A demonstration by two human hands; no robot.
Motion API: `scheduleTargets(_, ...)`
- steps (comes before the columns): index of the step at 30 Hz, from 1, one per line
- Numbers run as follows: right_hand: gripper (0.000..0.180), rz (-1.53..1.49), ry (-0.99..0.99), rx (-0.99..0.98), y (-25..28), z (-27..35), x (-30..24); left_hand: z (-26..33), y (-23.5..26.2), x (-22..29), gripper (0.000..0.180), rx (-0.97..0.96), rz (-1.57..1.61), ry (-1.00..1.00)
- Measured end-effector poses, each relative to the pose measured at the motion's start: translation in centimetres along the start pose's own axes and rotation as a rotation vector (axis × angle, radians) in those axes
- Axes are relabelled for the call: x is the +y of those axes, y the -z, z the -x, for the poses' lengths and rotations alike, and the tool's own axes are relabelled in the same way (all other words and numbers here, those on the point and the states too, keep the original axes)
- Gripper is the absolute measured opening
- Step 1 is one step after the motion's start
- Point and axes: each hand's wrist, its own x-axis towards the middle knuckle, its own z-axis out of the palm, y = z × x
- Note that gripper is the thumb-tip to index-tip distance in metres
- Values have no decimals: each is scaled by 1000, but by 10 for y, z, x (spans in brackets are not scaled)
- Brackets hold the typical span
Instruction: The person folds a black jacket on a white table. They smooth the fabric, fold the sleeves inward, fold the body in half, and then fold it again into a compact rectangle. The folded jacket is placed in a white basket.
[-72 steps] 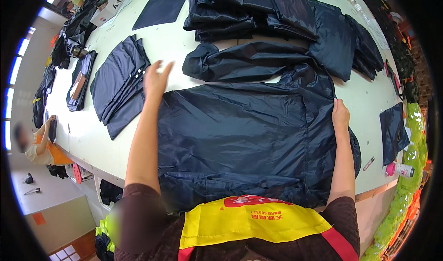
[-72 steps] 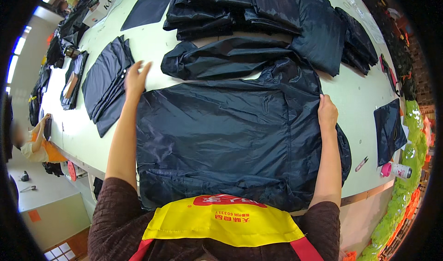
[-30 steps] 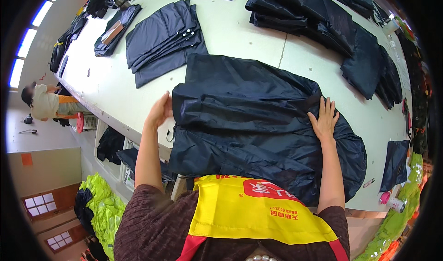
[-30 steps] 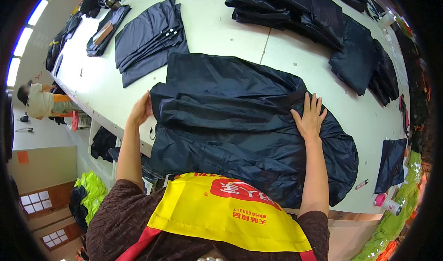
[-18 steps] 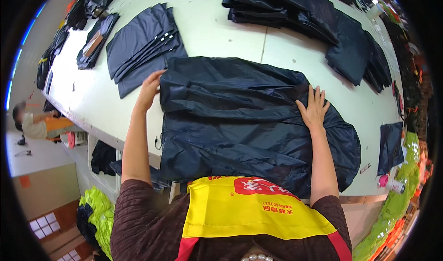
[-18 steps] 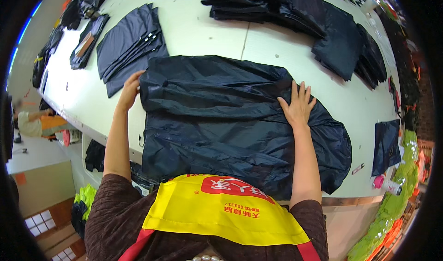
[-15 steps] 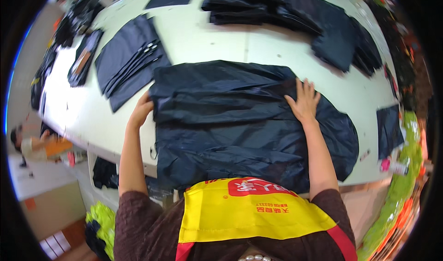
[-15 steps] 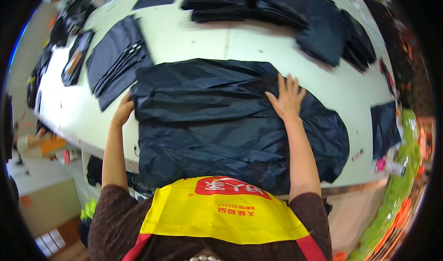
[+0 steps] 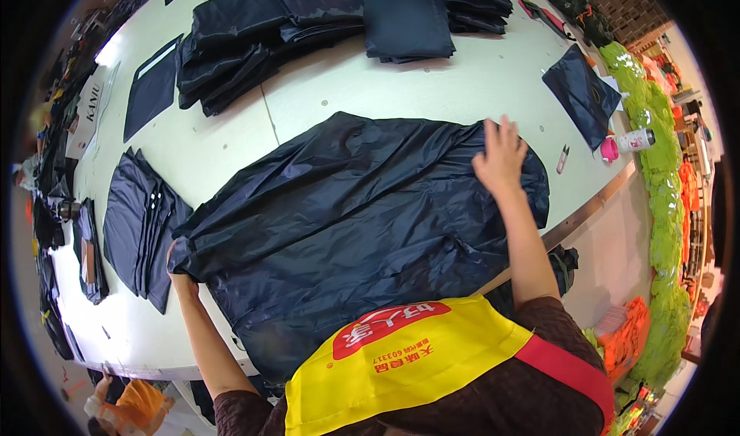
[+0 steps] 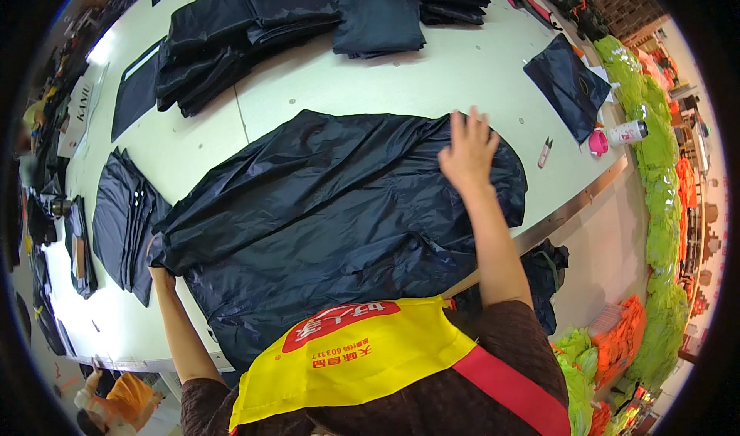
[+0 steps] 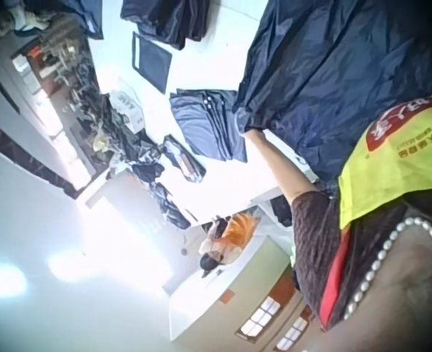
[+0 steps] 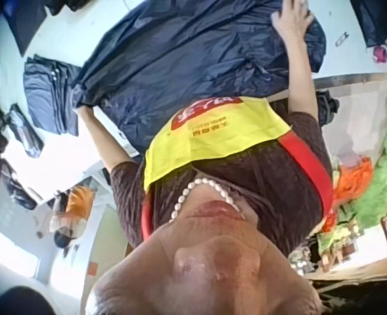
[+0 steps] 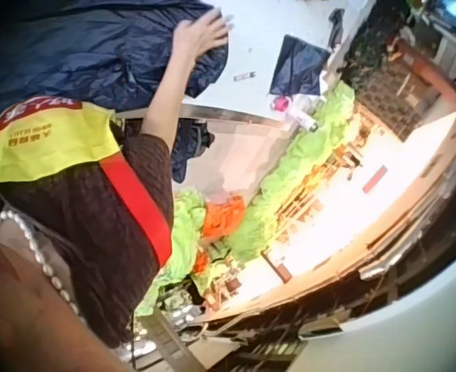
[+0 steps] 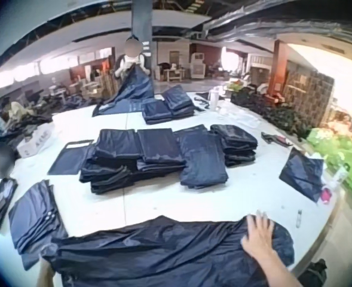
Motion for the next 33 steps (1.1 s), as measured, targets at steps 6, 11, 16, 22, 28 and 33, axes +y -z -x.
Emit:
scheduleTargets(6, 73, -885, -565, -498, -23, -64, 112, 31, -36, 37, 56, -211, 504, 62)
scheduleTargets(11, 43, -563, -98, -561, -22, -75, 71, 17, -38, 25, 42, -8, -182, -223)
scheduleTargets(16, 48, -251, -367, 41, -27, -64, 84, -22, -12, -19, 30, 120, -142, -137)
scheduleTargets(22, 43, -192, 138, 402, -21, -71, 33, -13, -39, 1, 29, 203, -387, -299)
scheduleTargets(28, 73, -127, 484, -169, -50, -23, -54, 4, -63, 0, 26, 115, -364, -537)
scheduleTargets(33, 72, -433, 385, -352, -8, -67, -93, 16, -37, 9, 70, 278, -726, -143)
